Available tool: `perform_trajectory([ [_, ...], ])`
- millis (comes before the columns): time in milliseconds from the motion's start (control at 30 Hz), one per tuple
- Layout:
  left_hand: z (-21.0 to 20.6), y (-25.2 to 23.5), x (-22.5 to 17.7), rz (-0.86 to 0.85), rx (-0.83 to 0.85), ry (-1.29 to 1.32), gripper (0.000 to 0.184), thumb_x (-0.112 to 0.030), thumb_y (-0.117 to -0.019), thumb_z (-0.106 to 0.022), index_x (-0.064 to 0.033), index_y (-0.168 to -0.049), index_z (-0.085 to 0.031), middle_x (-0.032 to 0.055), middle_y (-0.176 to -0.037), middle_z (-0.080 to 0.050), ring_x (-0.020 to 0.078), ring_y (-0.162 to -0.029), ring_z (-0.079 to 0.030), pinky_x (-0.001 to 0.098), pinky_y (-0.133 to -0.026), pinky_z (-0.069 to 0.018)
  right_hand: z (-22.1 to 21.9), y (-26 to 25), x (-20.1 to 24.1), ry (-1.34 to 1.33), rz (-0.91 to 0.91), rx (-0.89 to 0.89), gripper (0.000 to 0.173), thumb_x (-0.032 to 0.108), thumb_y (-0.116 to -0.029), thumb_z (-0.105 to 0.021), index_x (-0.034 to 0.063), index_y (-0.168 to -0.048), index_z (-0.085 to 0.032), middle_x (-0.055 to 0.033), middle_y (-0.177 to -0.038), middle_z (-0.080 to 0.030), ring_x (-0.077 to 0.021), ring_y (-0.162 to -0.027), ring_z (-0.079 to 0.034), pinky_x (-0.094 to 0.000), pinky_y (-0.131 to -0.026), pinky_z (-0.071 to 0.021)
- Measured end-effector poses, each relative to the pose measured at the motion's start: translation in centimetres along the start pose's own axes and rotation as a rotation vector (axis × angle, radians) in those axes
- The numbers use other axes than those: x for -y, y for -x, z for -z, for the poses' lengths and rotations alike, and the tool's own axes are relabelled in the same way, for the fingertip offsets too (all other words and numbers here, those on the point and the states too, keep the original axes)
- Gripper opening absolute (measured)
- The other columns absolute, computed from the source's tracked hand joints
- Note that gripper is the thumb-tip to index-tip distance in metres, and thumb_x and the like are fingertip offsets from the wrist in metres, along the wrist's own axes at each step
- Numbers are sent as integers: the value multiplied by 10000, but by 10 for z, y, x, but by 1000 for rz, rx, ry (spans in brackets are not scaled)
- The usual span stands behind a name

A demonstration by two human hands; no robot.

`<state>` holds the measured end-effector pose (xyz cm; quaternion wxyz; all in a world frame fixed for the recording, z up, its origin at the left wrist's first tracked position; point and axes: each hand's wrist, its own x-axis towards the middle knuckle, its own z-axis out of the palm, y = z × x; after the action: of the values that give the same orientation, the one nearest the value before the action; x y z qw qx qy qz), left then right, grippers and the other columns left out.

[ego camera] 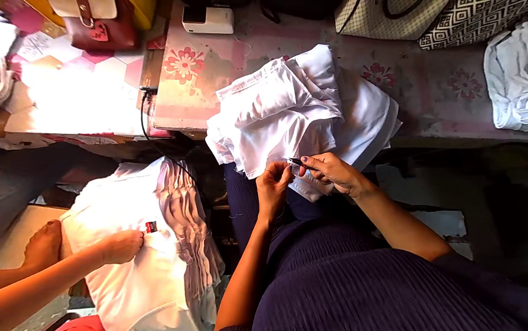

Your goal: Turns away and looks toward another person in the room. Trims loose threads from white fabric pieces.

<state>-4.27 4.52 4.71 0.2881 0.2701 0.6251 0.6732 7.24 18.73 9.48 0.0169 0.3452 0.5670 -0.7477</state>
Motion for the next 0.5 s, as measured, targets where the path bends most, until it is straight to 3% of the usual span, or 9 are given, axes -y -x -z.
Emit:
perform_trajectory([
  [167, 1, 5, 3, 25, -12, -6, 42, 11, -949, -613, 16, -947, -655, -13, -755, -706, 52, -690, -698, 241, -705, -607, 3, 7, 0, 16, 88, -61, 332, 204, -1097, -477, 47, -901, -696, 115, -535, -376, 32, -445, -311, -142, -444, -269],
  [267, 0, 5, -1, 49, -16, 29, 195, -17, -938, -668, 46, -1103, -585, 67, -928, -721, 131, -781, -734, 308, -749, -638, 4, 8, -4, 71, 256, -181, 363, 252, -1105, -424, 72, -943, -695, 119, -558, -365, 20, -467, -316, -156, -461, -289],
  [333, -2, 0, -3, 85, -8, 46, 417, -21, -892, -742, 53, -1240, -524, 98, -1042, -681, 153, -813, -726, 327, -753, -646, 1, 1, -12, 195, 382, -346, 295, 262, -1084, -500, 65, -1028, -713, 81, -621, -458, 2, -511, -392, -181, -500, -368],
  [367, -5, -4, -2, 92, -13, 47, 437, -6, -877, -759, 54, -1250, -537, 95, -1023, -689, 147, -794, -725, 320, -735, -646, -1, -4, -16, 253, 414, -394, 238, 235, -1048, -588, 33, -1074, -712, 32, -694, -551, -19, -564, -459, -209, -549, -425],
  [400, -9, -7, 0, 85, -25, 51, 373, 19, -875, -753, 59, -1206, -586, 84, -953, -713, 135, -749, -727, 309, -703, -645, -5, -9, -18, 267, 395, -407, 212, 210, -1002, -673, 13, -1077, -700, -2, -760, -618, -34, -619, -520, -229, -600, -473],
  [433, -12, -9, 2, 68, -43, 49, 258, 37, -880, -740, 61, -1120, -648, 69, -872, -733, 119, -691, -721, 291, -664, -638, -10, -13, -20, 232, 352, -410, 200, 179, -948, -744, 4, -1031, -691, -9, -756, -613, -40, -626, -523, -233, -604, -470],
  [500, -12, -10, 5, 23, -55, 1, 92, 36, -903, -716, 45, -994, -712, 42, -800, -736, 82, -636, -702, 248, -628, -622, -18, -18, -21, 156, 307, -424, 177, 122, -891, -794, 19, -875, -651, 21, -659, -526, -27, -561, -456, -210, -548, -407],
])
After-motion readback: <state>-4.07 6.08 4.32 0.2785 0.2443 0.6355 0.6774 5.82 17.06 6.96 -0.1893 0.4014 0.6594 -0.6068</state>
